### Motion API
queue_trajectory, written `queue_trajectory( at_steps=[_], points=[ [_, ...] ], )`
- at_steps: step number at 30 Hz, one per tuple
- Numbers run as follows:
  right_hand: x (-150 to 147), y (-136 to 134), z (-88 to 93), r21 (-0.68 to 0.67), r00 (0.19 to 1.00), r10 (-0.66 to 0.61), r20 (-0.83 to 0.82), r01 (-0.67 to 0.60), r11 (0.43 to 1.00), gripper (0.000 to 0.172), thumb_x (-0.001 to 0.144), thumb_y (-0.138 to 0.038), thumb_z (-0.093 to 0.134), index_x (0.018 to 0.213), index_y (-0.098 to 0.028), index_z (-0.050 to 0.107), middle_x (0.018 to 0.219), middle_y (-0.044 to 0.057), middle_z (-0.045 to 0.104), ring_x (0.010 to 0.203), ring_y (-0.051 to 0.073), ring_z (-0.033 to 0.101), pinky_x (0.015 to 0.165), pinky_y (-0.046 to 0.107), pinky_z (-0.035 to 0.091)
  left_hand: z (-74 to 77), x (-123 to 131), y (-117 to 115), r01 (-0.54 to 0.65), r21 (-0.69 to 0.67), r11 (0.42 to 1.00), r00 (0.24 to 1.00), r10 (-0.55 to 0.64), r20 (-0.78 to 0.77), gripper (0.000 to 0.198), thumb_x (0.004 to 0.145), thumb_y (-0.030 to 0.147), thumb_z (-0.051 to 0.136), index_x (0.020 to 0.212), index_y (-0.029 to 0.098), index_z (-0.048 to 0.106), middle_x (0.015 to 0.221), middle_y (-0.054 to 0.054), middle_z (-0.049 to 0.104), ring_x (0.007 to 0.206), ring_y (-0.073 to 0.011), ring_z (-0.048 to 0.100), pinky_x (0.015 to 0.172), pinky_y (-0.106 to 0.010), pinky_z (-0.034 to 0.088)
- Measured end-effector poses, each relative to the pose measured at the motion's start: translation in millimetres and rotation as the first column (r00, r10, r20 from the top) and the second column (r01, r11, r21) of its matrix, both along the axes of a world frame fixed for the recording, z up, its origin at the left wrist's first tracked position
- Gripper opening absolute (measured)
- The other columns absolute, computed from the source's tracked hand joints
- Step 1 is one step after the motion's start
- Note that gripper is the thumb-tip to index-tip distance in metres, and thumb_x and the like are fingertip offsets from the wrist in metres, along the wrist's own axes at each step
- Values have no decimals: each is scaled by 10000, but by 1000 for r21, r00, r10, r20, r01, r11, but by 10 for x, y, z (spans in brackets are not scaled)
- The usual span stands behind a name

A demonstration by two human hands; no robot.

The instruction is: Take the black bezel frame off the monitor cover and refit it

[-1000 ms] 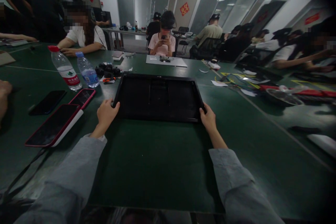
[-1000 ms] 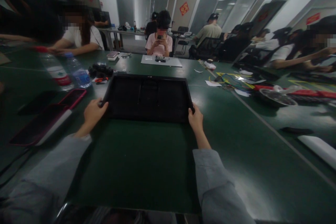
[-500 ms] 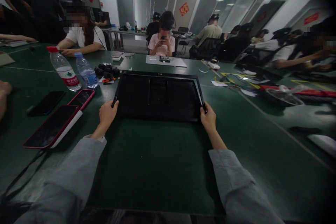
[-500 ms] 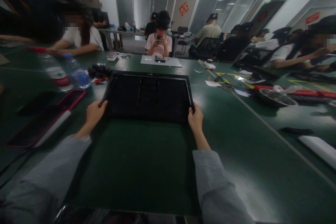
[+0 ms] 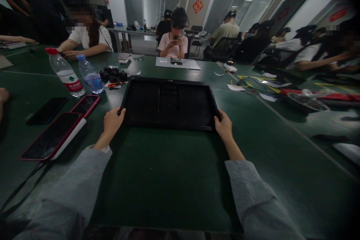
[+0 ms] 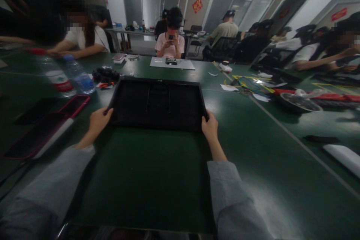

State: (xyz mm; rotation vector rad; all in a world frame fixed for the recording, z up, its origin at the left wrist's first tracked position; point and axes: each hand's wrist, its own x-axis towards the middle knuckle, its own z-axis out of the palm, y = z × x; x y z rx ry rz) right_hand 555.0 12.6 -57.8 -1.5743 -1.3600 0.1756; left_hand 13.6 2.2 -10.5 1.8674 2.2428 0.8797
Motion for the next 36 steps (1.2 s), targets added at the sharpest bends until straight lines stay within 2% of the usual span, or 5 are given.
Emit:
queue_trajectory(
  at_steps=[10,24,29,32,36],
  points=[
    [-31,-28,49,-16,991,-28,134,30,999,611,921,-392,490,1417,-66,632,1441,250,653,1362,368,619,1205,597,436,8,-4,17,3,-18,1000,999,-2,38,529,1021,544,467,1250,177,773,1160,-157,795,1020,-317,727,882,-382,523],
    [-217,-70,106,25,982,9,189,-14,1000,574,979,-421,438,1457,-158,615,1399,198,667,1331,342,614,1182,595,461,-29,-92,46,-58,79,995,998,55,42,530,1021,478,465,1363,152,707,1341,-209,698,1206,-366,660,1039,-495,510],
    [-293,-145,244,147,950,-98,297,56,988,578,1017,-429,426,1507,-154,562,1424,213,599,1386,341,536,1193,586,430,49,48,-11,72,239,968,994,-50,-93,631,1020,487,488,1558,160,529,1572,-211,529,1451,-394,476,1190,-550,385],
    [-314,-141,243,144,940,-109,323,66,987,635,1017,-469,438,1557,-140,500,1482,230,527,1448,357,462,1210,599,394,67,115,-47,196,203,959,974,-166,-155,674,1025,501,499,1610,169,459,1648,-207,453,1521,-398,401,1238,-567,317],
    [-291,-81,143,46,947,-86,309,76,996,670,991,-483,448,1573,-152,480,1484,239,514,1439,396,446,1193,673,372,28,116,-34,197,127,972,974,-180,-139,704,1012,534,529,1612,175,448,1691,-215,386,1566,-412,337,1258,-598,282]
  ],
)
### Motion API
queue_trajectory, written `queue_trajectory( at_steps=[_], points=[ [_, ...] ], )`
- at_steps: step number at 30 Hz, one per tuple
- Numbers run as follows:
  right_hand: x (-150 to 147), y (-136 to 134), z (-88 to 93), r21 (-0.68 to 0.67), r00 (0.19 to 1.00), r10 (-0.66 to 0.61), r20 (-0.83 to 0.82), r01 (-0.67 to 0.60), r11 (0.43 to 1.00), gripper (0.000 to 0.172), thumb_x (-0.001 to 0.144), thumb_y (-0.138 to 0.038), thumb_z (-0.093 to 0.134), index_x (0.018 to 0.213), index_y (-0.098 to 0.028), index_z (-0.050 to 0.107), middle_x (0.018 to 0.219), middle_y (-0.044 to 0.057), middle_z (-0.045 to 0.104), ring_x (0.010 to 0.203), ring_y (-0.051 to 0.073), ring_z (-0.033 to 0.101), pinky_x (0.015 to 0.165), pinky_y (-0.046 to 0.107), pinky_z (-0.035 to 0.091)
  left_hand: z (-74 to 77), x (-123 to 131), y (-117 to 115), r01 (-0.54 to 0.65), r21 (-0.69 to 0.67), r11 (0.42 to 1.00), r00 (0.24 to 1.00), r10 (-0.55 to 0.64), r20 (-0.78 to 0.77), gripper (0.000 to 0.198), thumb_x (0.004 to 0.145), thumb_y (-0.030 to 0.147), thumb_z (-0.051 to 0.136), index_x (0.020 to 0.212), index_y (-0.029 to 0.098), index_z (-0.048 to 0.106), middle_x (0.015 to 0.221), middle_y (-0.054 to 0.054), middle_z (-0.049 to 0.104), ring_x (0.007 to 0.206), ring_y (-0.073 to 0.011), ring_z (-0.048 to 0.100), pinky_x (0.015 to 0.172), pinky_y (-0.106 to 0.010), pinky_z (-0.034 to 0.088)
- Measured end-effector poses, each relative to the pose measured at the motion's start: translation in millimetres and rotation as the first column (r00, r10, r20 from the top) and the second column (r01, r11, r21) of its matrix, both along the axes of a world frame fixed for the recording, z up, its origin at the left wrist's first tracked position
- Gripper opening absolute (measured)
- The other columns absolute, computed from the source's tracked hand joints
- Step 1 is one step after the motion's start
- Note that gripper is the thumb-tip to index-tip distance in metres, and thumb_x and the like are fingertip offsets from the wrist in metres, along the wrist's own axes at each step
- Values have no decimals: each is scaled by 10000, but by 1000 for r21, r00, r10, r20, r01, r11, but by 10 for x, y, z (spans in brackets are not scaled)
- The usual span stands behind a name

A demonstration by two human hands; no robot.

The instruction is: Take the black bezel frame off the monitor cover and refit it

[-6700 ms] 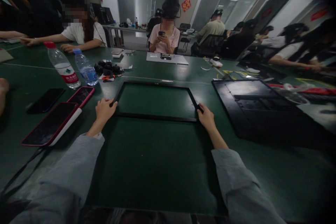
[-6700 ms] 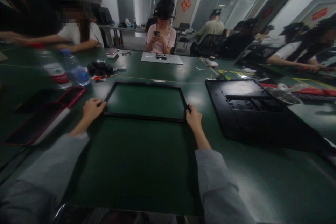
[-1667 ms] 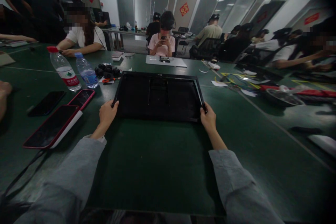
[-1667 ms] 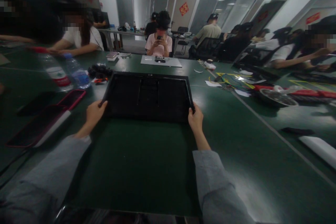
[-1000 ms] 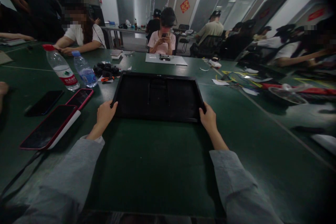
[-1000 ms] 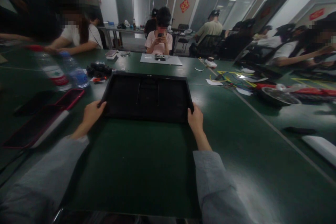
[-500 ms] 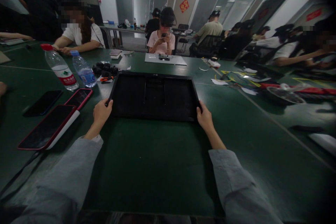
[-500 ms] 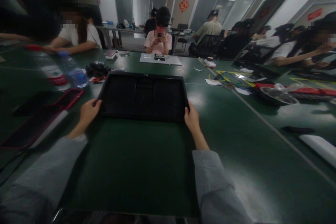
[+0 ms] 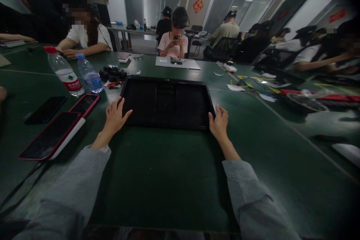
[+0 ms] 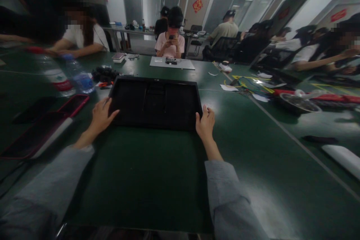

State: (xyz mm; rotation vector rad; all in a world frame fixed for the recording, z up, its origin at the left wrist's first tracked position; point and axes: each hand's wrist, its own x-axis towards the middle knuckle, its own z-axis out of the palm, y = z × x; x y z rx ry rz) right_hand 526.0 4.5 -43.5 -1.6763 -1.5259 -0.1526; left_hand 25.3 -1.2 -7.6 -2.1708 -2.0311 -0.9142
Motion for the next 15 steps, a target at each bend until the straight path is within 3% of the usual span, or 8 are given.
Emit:
queue_trajectory(
  at_steps=[6,12,15],
  points=[
    [94,91,-101,-31,988,112,-104,-116,993,625,988,-431,385,1543,-179,521,1436,198,616,1404,345,536,1218,626,399,-126,-128,142,26,68,997,983,-38,178,789,957,507,644,1592,82,447,1675,-265,376,1585,-364,335,1292,-518,291],
    [195,180,-133,-43,945,162,-285,-182,982,605,890,-415,512,1436,-165,592,1441,198,636,1397,335,568,1233,610,401,-179,-247,232,-72,-51,996,873,88,480,564,1002,372,583,1512,129,578,1546,-211,594,1447,-310,561,1228,-460,422],
    [280,160,-119,-82,872,207,-443,-270,959,633,825,-389,587,1427,-197,571,1373,172,676,1275,322,654,1134,590,511,-166,-324,231,-67,-78,995,844,98,527,500,979,350,607,1430,142,666,1461,-178,677,1329,-302,661,1157,-449,496]
  ],
)
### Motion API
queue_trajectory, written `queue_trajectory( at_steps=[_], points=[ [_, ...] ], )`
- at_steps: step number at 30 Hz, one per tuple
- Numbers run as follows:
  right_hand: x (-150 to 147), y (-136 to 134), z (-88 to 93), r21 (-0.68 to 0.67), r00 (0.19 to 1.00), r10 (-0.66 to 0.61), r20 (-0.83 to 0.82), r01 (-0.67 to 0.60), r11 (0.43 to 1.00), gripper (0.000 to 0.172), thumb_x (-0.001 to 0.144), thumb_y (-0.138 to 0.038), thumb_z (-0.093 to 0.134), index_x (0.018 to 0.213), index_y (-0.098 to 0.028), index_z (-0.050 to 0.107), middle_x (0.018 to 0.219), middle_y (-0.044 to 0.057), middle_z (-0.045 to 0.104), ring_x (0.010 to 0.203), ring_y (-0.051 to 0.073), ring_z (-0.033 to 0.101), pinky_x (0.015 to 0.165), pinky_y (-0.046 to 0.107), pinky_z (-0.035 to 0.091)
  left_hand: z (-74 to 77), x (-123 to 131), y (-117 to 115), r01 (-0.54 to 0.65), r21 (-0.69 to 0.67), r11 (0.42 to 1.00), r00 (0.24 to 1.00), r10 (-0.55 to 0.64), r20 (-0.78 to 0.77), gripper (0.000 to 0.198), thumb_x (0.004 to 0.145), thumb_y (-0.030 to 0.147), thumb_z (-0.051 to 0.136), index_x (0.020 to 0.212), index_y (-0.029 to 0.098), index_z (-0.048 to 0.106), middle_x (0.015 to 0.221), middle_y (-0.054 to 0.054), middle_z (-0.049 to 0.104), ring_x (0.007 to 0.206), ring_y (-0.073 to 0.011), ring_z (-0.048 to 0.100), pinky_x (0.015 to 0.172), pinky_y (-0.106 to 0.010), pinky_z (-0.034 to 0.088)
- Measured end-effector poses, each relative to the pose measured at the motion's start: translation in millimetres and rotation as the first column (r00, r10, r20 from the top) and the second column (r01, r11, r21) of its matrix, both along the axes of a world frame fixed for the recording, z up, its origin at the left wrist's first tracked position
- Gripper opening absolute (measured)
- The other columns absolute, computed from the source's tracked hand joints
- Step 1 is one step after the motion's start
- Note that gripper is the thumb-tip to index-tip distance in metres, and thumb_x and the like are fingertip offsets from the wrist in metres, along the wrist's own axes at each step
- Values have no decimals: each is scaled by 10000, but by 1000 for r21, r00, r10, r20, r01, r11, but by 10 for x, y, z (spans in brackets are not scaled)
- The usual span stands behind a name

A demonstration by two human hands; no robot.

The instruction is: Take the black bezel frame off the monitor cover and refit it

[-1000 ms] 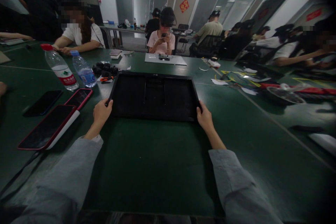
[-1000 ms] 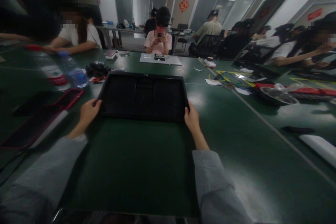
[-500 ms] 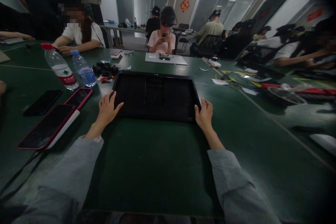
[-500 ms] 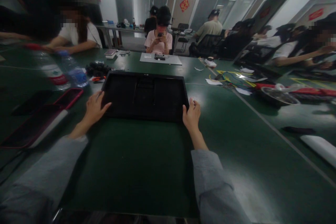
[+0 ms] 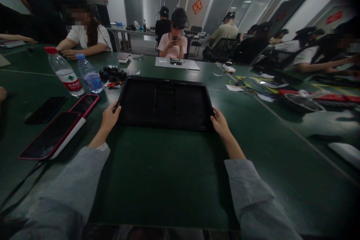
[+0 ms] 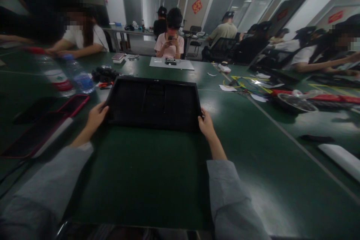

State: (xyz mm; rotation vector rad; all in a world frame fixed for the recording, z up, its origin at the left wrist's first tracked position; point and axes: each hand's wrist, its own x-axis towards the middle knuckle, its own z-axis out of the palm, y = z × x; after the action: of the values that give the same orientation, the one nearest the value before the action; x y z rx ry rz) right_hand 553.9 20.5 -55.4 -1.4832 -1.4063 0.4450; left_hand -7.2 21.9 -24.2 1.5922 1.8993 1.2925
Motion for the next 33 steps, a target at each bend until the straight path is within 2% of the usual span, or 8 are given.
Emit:
queue_trajectory(
  at_steps=[4,8,11,14,19,24,27,33],
  points=[
    [92,-154,107,-149,976,91,-197,-122,981,705,772,-370,661,1455,-267,522,1143,94,765,961,284,746,885,508,637,32,-102,-16,-44,-54,998,999,45,23,491,927,410,671,1329,137,740,1298,-158,769,1168,-290,742,1054,-408,561],
    [95,-291,214,-240,954,103,-281,-173,955,809,791,-437,724,1536,-257,466,1031,91,796,859,301,760,806,504,650,42,-146,-14,-94,-100,991,995,95,3,512,894,482,694,1253,124,771,1211,-156,797,1105,-292,752,1000,-396,571],
    [52,-290,215,-236,942,72,-329,-156,959,941,781,-541,778,1597,-234,423,1021,104,802,892,328,773,825,535,656,23,-153,-3,-90,-86,992,996,88,-21,541,881,535,686,1210,116,782,1158,-161,806,1056,-298,754,964,-397,571],
    [2,-230,180,-198,933,37,-357,-114,974,1009,751,-621,812,1605,-236,439,1087,107,798,1020,342,771,918,557,648,0,-156,0,-62,-47,997,998,61,-28,551,868,575,676,1158,122,798,1099,-162,812,1012,-305,756,944,-399,567],
    [-45,-155,167,-171,916,-35,-399,-37,985,1057,688,-626,865,1595,-234,487,1128,103,794,1083,346,761,1048,594,595,6,-150,-21,-53,-34,998,999,53,6,536,846,597,693,1115,147,805,1086,-153,815,1007,-310,756,925,-394,566],
    [-46,-133,178,-94,916,24,-400,-68,993,878,657,-573,881,1442,-256,647,1244,88,769,1212,339,715,1115,589,551,42,-124,-44,-54,-30,998,999,54,-9,511,860,579,686,1090,140,808,1060,-140,819,995,-311,755,925,-389,559],
    [-57,-119,167,-22,917,72,-392,-88,996,775,653,-526,866,1357,-244,701,1228,88,773,1215,327,710,1135,588,531,56,-105,-38,-62,-27,998,997,61,-42,492,907,551,637,1091,128,808,1079,-155,812,1012,-322,748,952,-415,554],
    [-55,-133,197,17,915,-21,-403,31,999,701,664,-419,801,1316,-181,704,1215,123,766,1172,325,720,1128,578,531,40,-137,-14,-127,65,990,991,129,-27,381,929,384,612,1195,156,762,1223,-147,776,1097,-292,728,1057,-435,534]
  ],
)
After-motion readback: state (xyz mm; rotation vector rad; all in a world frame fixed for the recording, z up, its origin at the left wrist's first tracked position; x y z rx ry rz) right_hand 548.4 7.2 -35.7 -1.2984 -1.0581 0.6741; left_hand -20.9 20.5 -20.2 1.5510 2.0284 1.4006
